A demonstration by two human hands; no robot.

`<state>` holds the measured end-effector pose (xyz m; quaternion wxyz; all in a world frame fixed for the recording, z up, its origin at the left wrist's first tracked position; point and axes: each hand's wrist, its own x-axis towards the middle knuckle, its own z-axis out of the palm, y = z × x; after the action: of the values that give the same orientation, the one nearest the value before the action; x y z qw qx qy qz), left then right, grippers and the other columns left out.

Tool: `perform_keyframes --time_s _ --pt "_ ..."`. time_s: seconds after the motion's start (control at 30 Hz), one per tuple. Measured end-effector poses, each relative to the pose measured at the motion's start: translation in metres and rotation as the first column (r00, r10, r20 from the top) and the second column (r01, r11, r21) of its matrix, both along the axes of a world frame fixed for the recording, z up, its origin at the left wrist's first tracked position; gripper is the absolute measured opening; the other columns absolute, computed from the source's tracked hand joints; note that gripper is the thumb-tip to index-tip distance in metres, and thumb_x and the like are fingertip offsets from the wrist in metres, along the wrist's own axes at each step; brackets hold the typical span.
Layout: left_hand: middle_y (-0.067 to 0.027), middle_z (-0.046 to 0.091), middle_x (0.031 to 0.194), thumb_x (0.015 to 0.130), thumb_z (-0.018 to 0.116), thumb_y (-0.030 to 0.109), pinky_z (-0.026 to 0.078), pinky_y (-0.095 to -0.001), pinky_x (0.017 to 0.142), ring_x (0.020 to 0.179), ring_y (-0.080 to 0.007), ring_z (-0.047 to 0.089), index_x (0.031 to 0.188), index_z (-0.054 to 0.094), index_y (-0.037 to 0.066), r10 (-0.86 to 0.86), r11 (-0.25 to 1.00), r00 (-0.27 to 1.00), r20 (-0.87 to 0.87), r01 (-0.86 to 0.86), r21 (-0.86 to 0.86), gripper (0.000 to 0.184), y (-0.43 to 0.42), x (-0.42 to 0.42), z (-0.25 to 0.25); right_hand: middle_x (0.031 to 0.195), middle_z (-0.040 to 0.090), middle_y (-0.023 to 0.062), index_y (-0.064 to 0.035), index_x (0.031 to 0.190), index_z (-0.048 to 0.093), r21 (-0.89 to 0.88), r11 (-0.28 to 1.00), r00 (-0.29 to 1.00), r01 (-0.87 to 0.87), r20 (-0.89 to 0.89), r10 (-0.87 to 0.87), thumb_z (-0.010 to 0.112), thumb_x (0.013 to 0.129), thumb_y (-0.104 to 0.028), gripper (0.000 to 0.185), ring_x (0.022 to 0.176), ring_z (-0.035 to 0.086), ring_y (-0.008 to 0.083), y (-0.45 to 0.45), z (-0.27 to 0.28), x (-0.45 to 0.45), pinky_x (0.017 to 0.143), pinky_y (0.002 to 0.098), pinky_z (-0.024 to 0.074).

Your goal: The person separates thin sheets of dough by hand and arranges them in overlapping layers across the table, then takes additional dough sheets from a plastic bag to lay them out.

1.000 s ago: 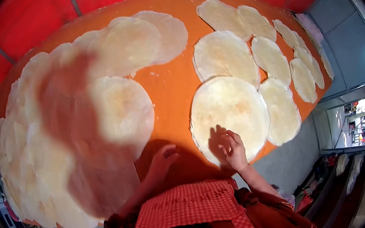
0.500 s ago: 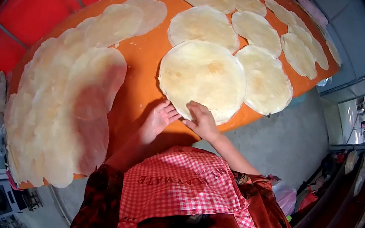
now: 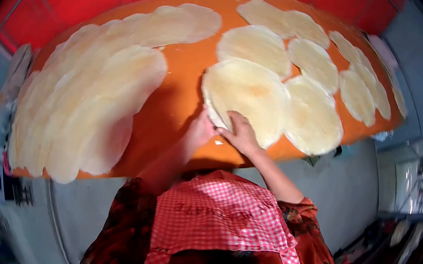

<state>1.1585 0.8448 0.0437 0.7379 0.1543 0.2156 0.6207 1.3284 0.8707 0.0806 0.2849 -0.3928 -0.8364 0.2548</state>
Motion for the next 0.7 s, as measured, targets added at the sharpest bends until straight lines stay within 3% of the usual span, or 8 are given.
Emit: perform_keyframes --time_s 0.1,0.23,0.33,0.43,0.5,0.6,0.67,0.7 --pt "-0.0062 0.058 0.120 0.099 0.040 0.033 0.050 -0.0352 0.080 0.102 -0.0197 0.058 0.128 0.045 0.011 0.069 0.966 0.989 -0.130 -0.099 -0.241 0.037 0.003 0.006 0.010 0.126 0.051 0.0236 0.0023 0.123 0.050 -0.122 0.992 0.999 0.028 0.028 -0.024 0.070 0.077 -0.031 0.060 0.116 0.048 0.0391 -0.001 0.010 -0.006 0.100 0.0407 0.0392" --pt "-0.0053 0.065 0.100 0.087 0.045 -0.001 0.051 -0.0310 0.073 0.086 -0.0170 0.063 0.110 0.059 0.007 0.100 0.933 0.848 -0.521 -0.261 -0.247 0.029 0.008 0.015 0.025 0.111 0.059 0.0243 0.0024 0.118 0.054 0.014 1.000 0.999 0.005 0.031 -0.005 0.066 0.079 -0.023 0.048 0.101 0.058 0.0363 0.000 0.009 -0.008 0.089 0.0409 0.0468" --pt "-0.0056 0.065 0.099 0.086 0.051 -0.002 0.050 -0.0291 0.077 0.087 -0.0157 0.061 0.108 0.060 0.002 0.230 0.940 0.771 -0.594 -0.335 -0.071 0.024 0.017 0.013 0.015 0.086 0.064 0.0239 0.0032 0.105 0.062 0.186 0.982 0.989 0.038 0.133 -0.063 0.059 0.082 -0.011 0.027 0.074 0.063 0.0355 -0.001 0.016 -0.017 0.069 0.0397 0.0516" --pt "-0.0060 0.065 0.100 0.086 0.054 -0.001 0.050 -0.0297 0.078 0.087 -0.0153 0.061 0.108 0.060 0.001 0.309 0.930 0.746 -0.590 -0.367 0.022 0.023 0.019 -0.019 0.030 0.081 0.067 0.0171 0.0049 0.097 0.063 -0.092 0.987 0.991 0.130 -0.010 -0.131 0.056 0.085 -0.008 0.019 0.068 0.063 0.0266 0.008 0.049 -0.018 0.064 0.0329 0.0495" --pt "-0.0053 0.066 0.094 0.086 0.055 -0.001 0.051 -0.0304 0.074 0.082 -0.0136 0.062 0.103 0.064 0.001 0.351 0.914 0.714 -0.606 -0.402 0.055 0.019 -0.009 -0.055 0.081 0.078 0.064 0.0032 0.0019 0.093 0.065 -0.218 0.967 0.955 0.132 -0.234 -0.183 0.052 0.088 -0.006 0.015 0.071 0.057 0.0073 0.021 0.068 -0.014 0.064 0.0239 0.0463" --pt "-0.0034 0.066 0.087 0.085 0.057 0.004 0.050 -0.0288 0.068 0.074 -0.0131 0.061 0.096 0.064 0.002 0.394 0.901 0.690 -0.607 -0.419 0.109 0.013 -0.058 -0.140 0.091 0.083 0.064 0.0003 0.0013 0.092 0.065 -0.454 0.891 0.844 -0.007 -0.481 -0.239 0.054 0.087 -0.003 0.014 0.074 0.058 0.0092 0.032 0.118 -0.010 0.067 0.0247 0.0465" --pt "0.0028 0.057 0.078 0.082 0.056 0.006 0.042 -0.0248 0.061 0.067 -0.0095 0.051 0.091 0.063 0.007 0.513 0.842 0.541 -0.667 -0.467 0.268 0.012 -0.100 -0.209 0.054 0.084 0.064 0.0022 0.0017 0.092 0.065 -0.529 0.845 0.779 -0.081 -0.563 -0.277 0.053 0.086 -0.001 0.014 0.074 0.058 0.0096 0.045 0.122 -0.010 0.067 0.0244 0.0463" --pt "0.0012 0.059 0.083 0.082 0.057 0.007 0.046 -0.0257 0.065 0.073 -0.0096 0.054 0.091 0.063 0.005 0.402 0.880 0.590 -0.700 -0.460 0.117 0.011 -0.130 -0.230 0.065 0.084 0.064 0.0032 0.0019 0.092 0.065 -0.553 0.824 0.739 -0.124 -0.606 -0.296 0.053 0.086 0.000 0.013 0.074 0.058 0.0098 0.051 0.124 -0.012 0.067 0.0243 0.0462"
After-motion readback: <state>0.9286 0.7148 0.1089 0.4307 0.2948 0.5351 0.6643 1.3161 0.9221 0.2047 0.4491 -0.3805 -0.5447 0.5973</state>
